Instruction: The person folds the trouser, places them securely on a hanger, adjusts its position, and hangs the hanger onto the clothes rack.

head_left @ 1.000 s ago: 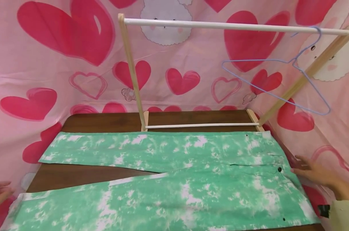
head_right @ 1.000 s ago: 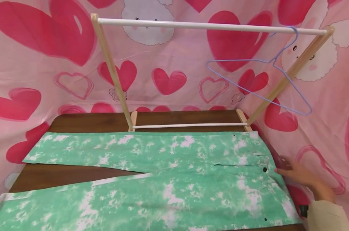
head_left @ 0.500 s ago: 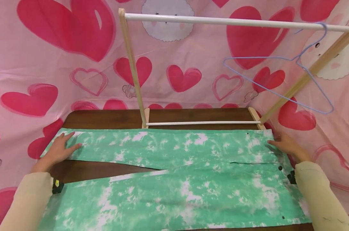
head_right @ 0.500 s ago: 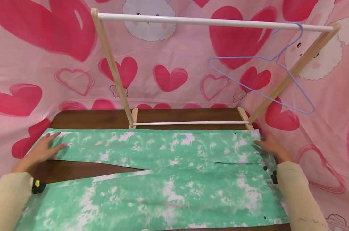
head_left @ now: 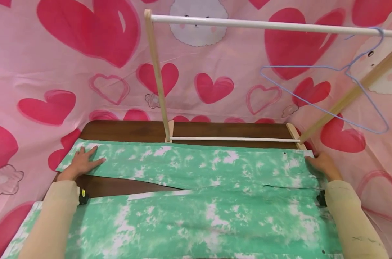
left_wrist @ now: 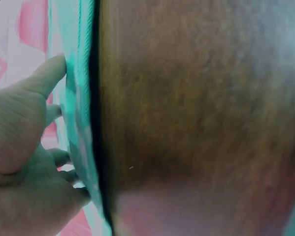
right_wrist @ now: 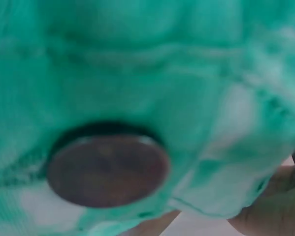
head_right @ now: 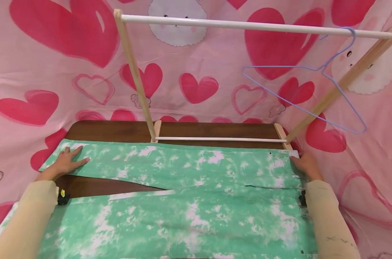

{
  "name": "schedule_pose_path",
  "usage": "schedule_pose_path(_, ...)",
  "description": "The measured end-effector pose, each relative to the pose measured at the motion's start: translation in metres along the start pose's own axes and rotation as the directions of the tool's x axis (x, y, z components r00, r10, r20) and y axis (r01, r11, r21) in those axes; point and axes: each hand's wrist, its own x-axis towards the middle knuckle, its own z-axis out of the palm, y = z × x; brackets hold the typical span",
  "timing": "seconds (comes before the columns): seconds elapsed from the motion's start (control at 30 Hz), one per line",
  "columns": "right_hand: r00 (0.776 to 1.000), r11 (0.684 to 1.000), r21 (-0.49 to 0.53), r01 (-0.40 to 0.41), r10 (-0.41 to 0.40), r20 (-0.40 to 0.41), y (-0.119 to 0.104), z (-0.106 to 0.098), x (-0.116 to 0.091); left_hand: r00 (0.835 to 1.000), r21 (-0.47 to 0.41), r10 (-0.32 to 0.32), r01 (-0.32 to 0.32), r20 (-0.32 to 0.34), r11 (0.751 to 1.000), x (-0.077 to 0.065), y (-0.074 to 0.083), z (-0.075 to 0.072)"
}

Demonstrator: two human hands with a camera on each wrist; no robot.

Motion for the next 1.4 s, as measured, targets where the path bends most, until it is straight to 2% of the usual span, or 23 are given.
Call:
schedule_pose_path(0.1, 0.992, 1.0, 0.016, 0.019, -0.016, -0.128, 0.004, 0.006, -0.007, 1.0, -0.015, -0.02, 0.02, 0.014, 1.0, -0.001, 0.001, 0.0)
schedule_pose_path(0.23, 0.962, 0.996, 0.065, 0.067, -0.047, -0.269, 0.001, 0.01, -0.019, 0.995, -0.048, -0.067, 0.07, 0.07, 0.996, -0.007, 0.004, -0.001)
schedule_pose_path(0.37, 0.93, 0.995, 0.093, 0.041, -0.005, -0.366, -0.009, 0.003, -0.031, 0.993, -0.045, -0.072, 0.076, 0.093, 0.996, -0.01, 0.005, -0.001)
schedule_pose_path(0.47, 0.916, 0.993, 0.119, 0.009, 0.039, -0.399, -0.016, -0.007, -0.035, 0.993, -0.025, -0.065, 0.068, 0.097, 0.997, -0.009, 0.001, 0.0)
schedule_pose_path(0.6, 0.899, 0.986, 0.166, 0.009, 0.064, -0.432, -0.021, -0.019, -0.036, 0.998, -0.019, -0.059, 0.06, 0.037, 0.998, -0.005, -0.004, 0.002)
schedule_pose_path(0.73, 0.867, 0.985, 0.173, -0.003, 0.089, -0.491, -0.021, -0.023, -0.027, 0.996, -0.041, -0.065, 0.063, -0.058, 0.997, 0.001, -0.002, 0.003)
schedule_pose_path(0.8, 0.847, 0.984, 0.175, -0.012, 0.103, -0.521, -0.02, -0.022, -0.02, 0.995, -0.044, -0.067, 0.064, -0.068, 0.997, 0.004, -0.001, 0.003)
schedule_pose_path(0.9, 0.827, 0.985, 0.172, -0.02, 0.113, -0.55, -0.018, -0.017, -0.014, 0.997, -0.045, -0.068, 0.066, -0.041, 0.997, 0.005, 0.0, 0.004)
schedule_pose_path(1.0, 0.835, 0.986, 0.161, -0.038, 0.119, -0.538, -0.016, -0.012, -0.012, 0.998, -0.046, -0.062, 0.061, -0.012, 0.997, 0.006, -0.001, 0.005)
schedule_pose_path(1.17, 0.895, 0.991, 0.128, -0.033, 0.086, -0.437, -0.015, -0.008, -0.017, 1.0, -0.043, -0.021, 0.022, 0.023, 0.999, 0.006, -0.008, 0.0)
schedule_pose_path(1.3, 0.964, 0.992, 0.108, -0.065, 0.09, -0.25, -0.014, -0.008, -0.027, 0.998, -0.043, -0.006, 0.008, 0.056, 0.999, 0.008, -0.012, -0.005)
schedule_pose_path(1.4, 0.988, 0.995, 0.074, -0.064, 0.073, -0.138, -0.01, -0.007, -0.032, 0.997, -0.03, -0.014, 0.016, 0.076, 0.999, 0.01, -0.013, -0.005)
